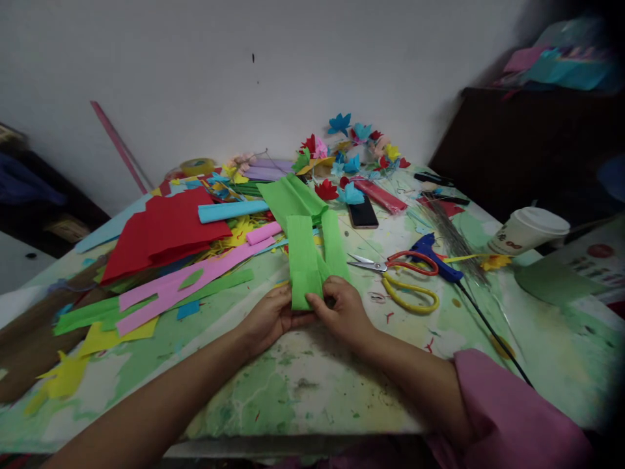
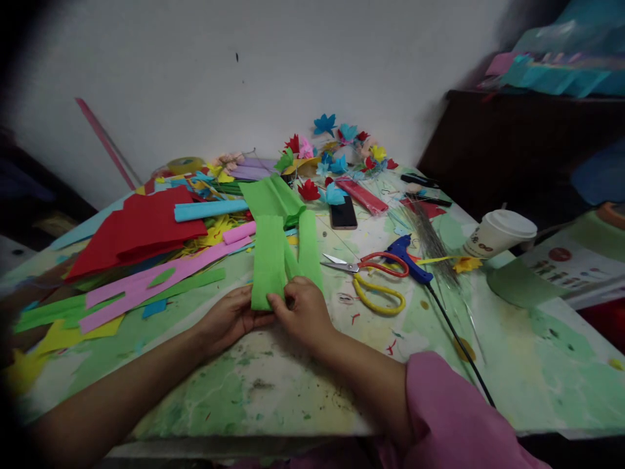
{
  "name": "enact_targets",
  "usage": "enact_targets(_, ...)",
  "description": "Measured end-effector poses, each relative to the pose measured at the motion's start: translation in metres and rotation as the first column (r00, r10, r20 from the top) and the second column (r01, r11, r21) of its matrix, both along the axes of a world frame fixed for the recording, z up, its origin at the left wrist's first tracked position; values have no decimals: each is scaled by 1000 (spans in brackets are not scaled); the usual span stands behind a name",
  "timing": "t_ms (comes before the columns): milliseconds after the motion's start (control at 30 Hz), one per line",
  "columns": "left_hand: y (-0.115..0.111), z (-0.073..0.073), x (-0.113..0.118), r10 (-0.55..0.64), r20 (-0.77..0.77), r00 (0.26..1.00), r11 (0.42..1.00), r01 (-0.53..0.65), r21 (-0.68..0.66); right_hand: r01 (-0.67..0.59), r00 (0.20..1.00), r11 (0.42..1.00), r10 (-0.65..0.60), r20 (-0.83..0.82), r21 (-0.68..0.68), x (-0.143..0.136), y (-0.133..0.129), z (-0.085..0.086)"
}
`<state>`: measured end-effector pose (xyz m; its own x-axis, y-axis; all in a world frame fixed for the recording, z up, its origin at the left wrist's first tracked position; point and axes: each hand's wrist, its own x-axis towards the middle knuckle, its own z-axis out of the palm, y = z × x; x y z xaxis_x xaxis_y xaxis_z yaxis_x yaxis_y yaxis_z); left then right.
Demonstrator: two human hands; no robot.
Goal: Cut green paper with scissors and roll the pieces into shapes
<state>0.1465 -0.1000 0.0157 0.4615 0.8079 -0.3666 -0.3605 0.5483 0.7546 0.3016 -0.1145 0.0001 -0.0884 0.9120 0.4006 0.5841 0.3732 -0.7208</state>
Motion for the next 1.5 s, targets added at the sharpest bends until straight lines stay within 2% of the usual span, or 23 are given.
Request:
enact_targets(133, -2, -1, -2, -64, 56, 996, 996, 59, 71, 20, 1000, 999, -20, -10, -42, 0, 0, 1)
enact_targets(233, -2, -4, -1, -143, -9, 990, 967, 141, 210, 22, 1000, 998, -22, -16, -53, 1, 0, 2)
enact_targets(333, -2, -7, 0, -141, -98, 985, 950, 163, 265, 21, 999, 998, -23, -26, -60, 1, 1, 2)
enact_targets(633, -1, -4, 2, -108, -205, 973, 973, 146, 180, 9, 998, 999, -11, -55, -41, 2, 2, -4)
enact_targets(833, -1, -7, 2, -77, -191, 979, 978, 111, 175, -10, 991, 999, 6, -133, -30, 4, 1, -1)
enact_targets(967, 0, -7, 1, -46, -179, 983, 979, 80, 188, -75, 966, 993, 50, -253, -92, 5, 0, 3)
enact_targets(1200, 0, -8, 2, -93, -167, 982, 977, 122, 173, -85, 951, 993, 55, -306, -85, 3, 1, 0)
enact_targets(1333, 0, -7, 2, -107, -154, 982, 968, 139, 211, -75, 943, 995, 50, -330, -63, 3, 2, -4)
enact_targets(1500, -1, -5, 1, -44, -183, 982, 957, 94, 275, -122, 957, 992, 113, -267, -18, 4, 2, 0)
